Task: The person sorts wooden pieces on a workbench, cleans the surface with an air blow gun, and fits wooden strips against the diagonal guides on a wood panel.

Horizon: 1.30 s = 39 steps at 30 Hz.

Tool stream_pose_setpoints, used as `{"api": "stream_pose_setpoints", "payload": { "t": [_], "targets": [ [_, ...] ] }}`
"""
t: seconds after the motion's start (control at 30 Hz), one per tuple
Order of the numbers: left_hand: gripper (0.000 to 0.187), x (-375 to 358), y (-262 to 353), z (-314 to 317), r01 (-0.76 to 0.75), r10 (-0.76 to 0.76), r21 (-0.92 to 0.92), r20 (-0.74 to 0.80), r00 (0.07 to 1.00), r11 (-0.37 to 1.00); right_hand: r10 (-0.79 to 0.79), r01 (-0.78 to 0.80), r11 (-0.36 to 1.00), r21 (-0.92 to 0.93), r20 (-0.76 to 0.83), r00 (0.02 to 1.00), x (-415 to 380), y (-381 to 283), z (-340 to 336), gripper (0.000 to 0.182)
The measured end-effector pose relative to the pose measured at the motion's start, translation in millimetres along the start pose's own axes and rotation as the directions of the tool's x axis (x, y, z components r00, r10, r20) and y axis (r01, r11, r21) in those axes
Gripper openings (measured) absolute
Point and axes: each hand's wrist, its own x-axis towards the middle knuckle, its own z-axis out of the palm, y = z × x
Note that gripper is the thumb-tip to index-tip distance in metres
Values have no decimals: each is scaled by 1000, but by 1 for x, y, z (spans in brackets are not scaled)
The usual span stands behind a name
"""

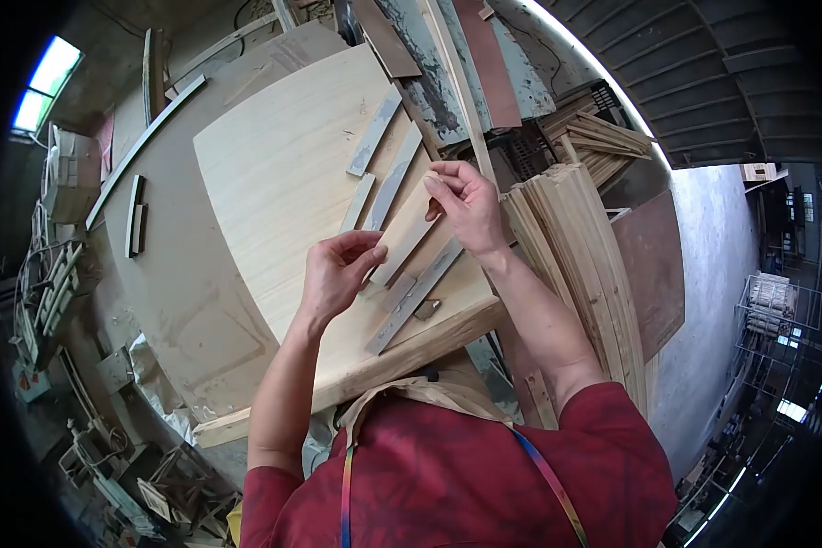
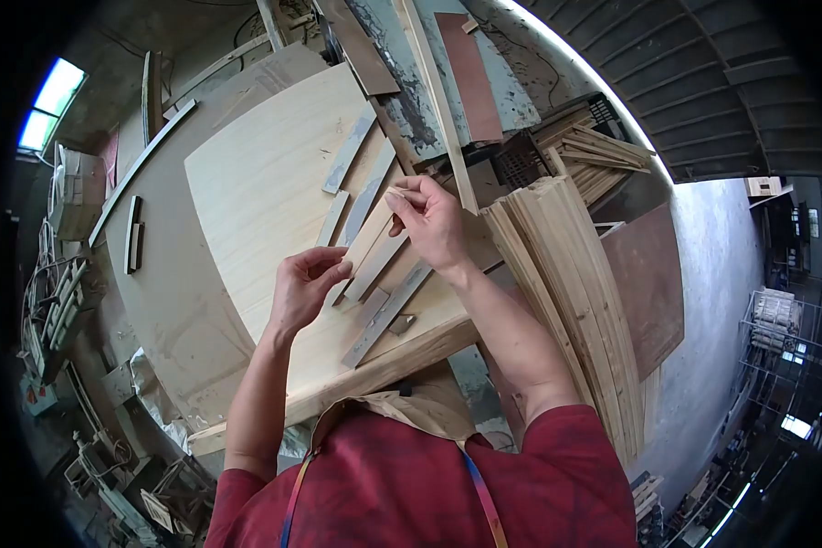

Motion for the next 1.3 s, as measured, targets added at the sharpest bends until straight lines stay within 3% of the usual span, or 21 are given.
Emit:
{"api": "stream_pose_setpoints", "payload": {
  "t": [0.1,0.23,0.33,0.37,0.47,0.53,0.57,0.67,0.77,0.8,0.9,0.93,1.07,1.17,1.3],
  "targets": [
    [28,8,-3,12,14,-13,29,-31,999,999,17,-9,988,-157,47,999,14,13,-30,23],
    [27,3,-14,11,-90,122,195,-161,979,977,90,-89,996,-31,11,996,19,11,-60,22],
    [25,-10,-23,10,-138,254,320,-356,899,937,108,-109,991,-79,-27,994,0,22,-85,22],
    [25,-14,-28,17,-125,239,314,-356,903,941,111,-115,987,-108,-48,993,-6,28,-90,22],
    [26,-19,-30,59,-326,459,552,-117,881,767,117,-128,982,-138,-85,990,-13,53,-95,22],
    [37,-12,-31,91,-415,521,656,38,853,630,117,-134,978,-163,-111,987,-20,67,-96,23],
    [37,-7,-30,104,-419,524,648,36,851,636,99,-115,972,-206,-89,991,-23,74,-94,24],
    [49,0,-32,131,-287,409,868,109,906,404,77,-81,948,-308,-25,997,-23,78,-95,26],
    [50,2,-42,130,-263,332,899,143,932,350,-57,75,813,-577,49,997,-23,68,-94,30],
    [51,2,-44,130,-257,294,914,164,942,314,-48,71,810,-582,55,997,-25,65,-91,30],
    [49,0,-44,133,-257,362,936,159,919,242,-43,39,684,-729,14,999,-36,59,-82,34],
    [49,1,-45,134,-255,398,946,159,904,201,-37,39,678,-734,19,999,-35,58,-82,34],
    [49,7,-54,133,-275,416,930,157,896,242,102,-113,689,-716,-59,993,-31,59,-85,36],
    [48,8,-55,138,-264,416,930,142,898,254,291,-286,805,-520,-73,954,-28,64,-95,35],
    [52,7,-55,142,-228,427,953,125,896,200,332,-332,860,-388,-69,941,-25,64,-91,32]
  ]
}}
